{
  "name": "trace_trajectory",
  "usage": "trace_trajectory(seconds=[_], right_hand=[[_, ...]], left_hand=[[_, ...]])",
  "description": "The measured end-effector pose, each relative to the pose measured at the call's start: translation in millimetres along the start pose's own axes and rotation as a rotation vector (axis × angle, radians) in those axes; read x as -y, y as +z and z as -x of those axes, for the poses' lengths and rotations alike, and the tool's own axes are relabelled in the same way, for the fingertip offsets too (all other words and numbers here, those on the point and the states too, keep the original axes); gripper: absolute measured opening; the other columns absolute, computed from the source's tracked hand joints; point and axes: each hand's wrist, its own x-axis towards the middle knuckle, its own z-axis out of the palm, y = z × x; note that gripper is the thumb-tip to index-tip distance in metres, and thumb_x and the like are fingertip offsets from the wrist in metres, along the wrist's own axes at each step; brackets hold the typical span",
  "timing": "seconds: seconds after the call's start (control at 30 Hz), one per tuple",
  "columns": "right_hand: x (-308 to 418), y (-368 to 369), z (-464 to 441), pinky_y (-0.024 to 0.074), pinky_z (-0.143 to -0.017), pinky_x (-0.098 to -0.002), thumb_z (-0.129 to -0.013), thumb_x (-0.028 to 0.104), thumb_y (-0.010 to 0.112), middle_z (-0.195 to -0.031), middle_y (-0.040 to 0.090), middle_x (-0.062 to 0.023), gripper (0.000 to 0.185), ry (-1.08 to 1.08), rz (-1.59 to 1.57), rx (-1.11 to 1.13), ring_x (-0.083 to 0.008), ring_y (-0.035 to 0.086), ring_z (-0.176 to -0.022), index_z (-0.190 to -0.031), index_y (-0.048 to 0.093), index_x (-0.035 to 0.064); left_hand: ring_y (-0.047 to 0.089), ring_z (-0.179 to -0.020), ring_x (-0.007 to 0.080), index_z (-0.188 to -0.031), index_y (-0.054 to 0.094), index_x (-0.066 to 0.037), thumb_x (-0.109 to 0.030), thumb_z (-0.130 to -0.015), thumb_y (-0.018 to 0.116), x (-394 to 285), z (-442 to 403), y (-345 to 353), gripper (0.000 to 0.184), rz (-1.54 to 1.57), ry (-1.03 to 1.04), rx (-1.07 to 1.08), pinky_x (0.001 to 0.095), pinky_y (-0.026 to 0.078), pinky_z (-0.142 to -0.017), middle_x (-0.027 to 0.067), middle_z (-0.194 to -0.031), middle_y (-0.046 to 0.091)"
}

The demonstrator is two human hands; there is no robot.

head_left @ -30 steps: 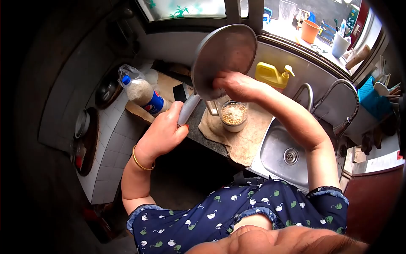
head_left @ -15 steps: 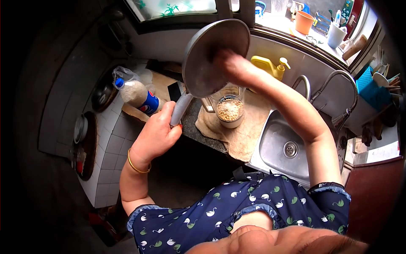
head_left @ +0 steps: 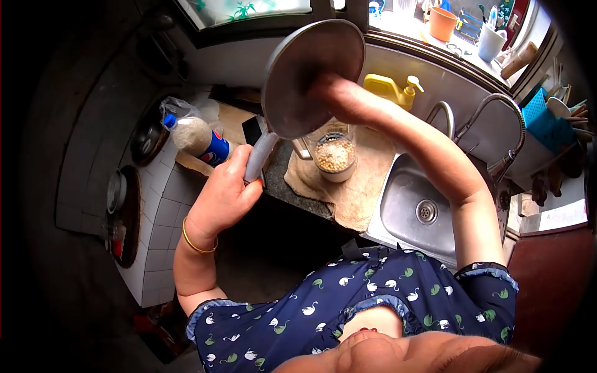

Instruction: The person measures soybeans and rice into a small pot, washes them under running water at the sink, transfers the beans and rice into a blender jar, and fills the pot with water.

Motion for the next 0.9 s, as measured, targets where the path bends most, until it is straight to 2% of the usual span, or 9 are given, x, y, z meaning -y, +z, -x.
trace_trajectory(seconds=[0.23,0.33,0.47,0.6,0.7,0.77,0.83,0.87,0.9], right_hand=[[25.3,-16.6,1.9,0.0502,-0.081,-0.0409,-0.073,-0.008,0.048,-0.099,0.06,-0.0188,0.031,0.237,-0.107,0.589,-0.0364,0.06,-0.093,-0.095,0.064,0.0039],[28.4,-2.9,-0.4,0.0497,-0.082,-0.041,-0.072,-0.009,0.049,-0.099,0.06,-0.0182,0.029,0.089,-0.158,0.161,-0.0359,0.059,-0.095,-0.095,0.064,0.0031],[24.9,14.7,4.5,0.049,-0.082,-0.042,-0.07,-0.009,0.051,-0.093,0.06,-0.0161,0.026,-0.075,-0.131,0.123,-0.0347,0.058,-0.095,-0.089,0.062,0.0022],[17.0,-3.2,18.4,0.0495,-0.077,-0.0416,-0.067,-0.007,0.052,-0.085,0.06,-0.0128,0.02,-0.064,0.006,0.29,-0.0323,0.057,-0.087,-0.083,0.06,0.0025],[16.2,-13.6,8.7,0.0495,-0.077,-0.042,-0.067,-0.005,0.053,-0.086,0.059,-0.0146,0.018,-0.034,0.184,0.223,-0.0333,0.057,-0.086,-0.083,0.06,0.0016],[14.2,-16.9,-6.1,0.0474,-0.085,-0.0425,-0.068,-0.003,0.054,-0.102,0.055,-0.0208,0.028,0.023,0.34,-0.073,-0.0379,0.053,-0.096,-0.096,0.058,-0.001],[10.7,-15.8,-23.0,0.047,-0.086,-0.0411,-0.067,0.005,0.061,-0.099,0.055,-0.0186,0.029,0.01,0.457,-0.46,-0.035,0.053,-0.097,-0.096,0.059,0.0003],[5.6,-12.9,-27.3,0.0464,-0.088,-0.0404,-0.064,0.006,0.063,-0.104,0.054,-0.0196,0.038,-0.018,0.49,-0.539,-0.0358,0.053,-0.097,-0.101,0.059,-0.0007],[3.3,-7.3,-24.2,0.0459,-0.089,-0.041,-0.066,0.003,0.06,-0.105,0.054,-0.0202,0.038,0.013,0.435,-0.434,-0.0368,0.052,-0.098,-0.104,0.058,-0.0004]], left_hand=[[0.059,-0.077,0.0434,-0.113,0.045,0.003,-0.005,-0.077,0.055,2.4,-0.3,2.4,0.038,-0.012,-0.001,-0.002,0.0436,0.048,-0.069,0.0263,-0.083,0.059],[0.059,-0.078,0.0435,-0.112,0.045,0.002,-0.005,-0.077,0.055,1.7,-0.1,1.9,0.037,-0.017,-0.006,-0.004,0.0437,0.048,-0.07,0.0262,-0.084,0.059],[0.059,-0.078,0.0437,-0.111,0.045,0.002,-0.005,-0.077,0.055,0.2,-0.5,0.4,0.036,-0.002,-0.004,0.001,0.0436,0.048,-0.069,0.0263,-0.084,0.059],[0.059,-0.078,0.0436,-0.111,0.045,0.002,-0.005,-0.077,0.055,1.7,-1.9,0.2,0.035,0.004,-0.006,0.001,0.0433,0.048,-0.069,0.0262,-0.083,0.058],[0.059,-0.078,0.0438,-0.11,0.045,0.002,-0.005,-0.078,0.055,0.2,-2.0,-0.6,0.035,-0.002,-0.014,0.006,0.0433,0.048,-0.069,0.0262,-0.084,0.058],[0.058,-0.075,0.0388,-0.111,0.046,0.002,-0.005,-0.077,0.056,1.9,-2.3,-0.5,0.036,0.0,-0.004,-0.005,0.0409,0.047,-0.068,0.0232,-0.081,0.058],[0.056,-0.068,0.0284,-0.112,0.047,0.002,-0.004,-0.076,0.058,7.1,-1.9,2.0,0.038,0.005,0.023,-0.03,0.036,0.046,-0.066,0.0174,-0.076,0.057],[0.056,-0.068,0.0283,-0.112,0.047,0.002,-0.004,-0.076,0.058,5.9,-1.8,1.9,0.038,0.01,0.021,-0.031,0.036,0.046,-0.066,0.0174,-0.076,0.057],[0.056,-0.068,0.0282,-0.112,0.046,0.002,-0.004,-0.076,0.058,4.9,-2.0,1.6,0.038,0.016,0.019,-0.032,0.036,0.046,-0.065,0.0173,-0.076,0.057]])
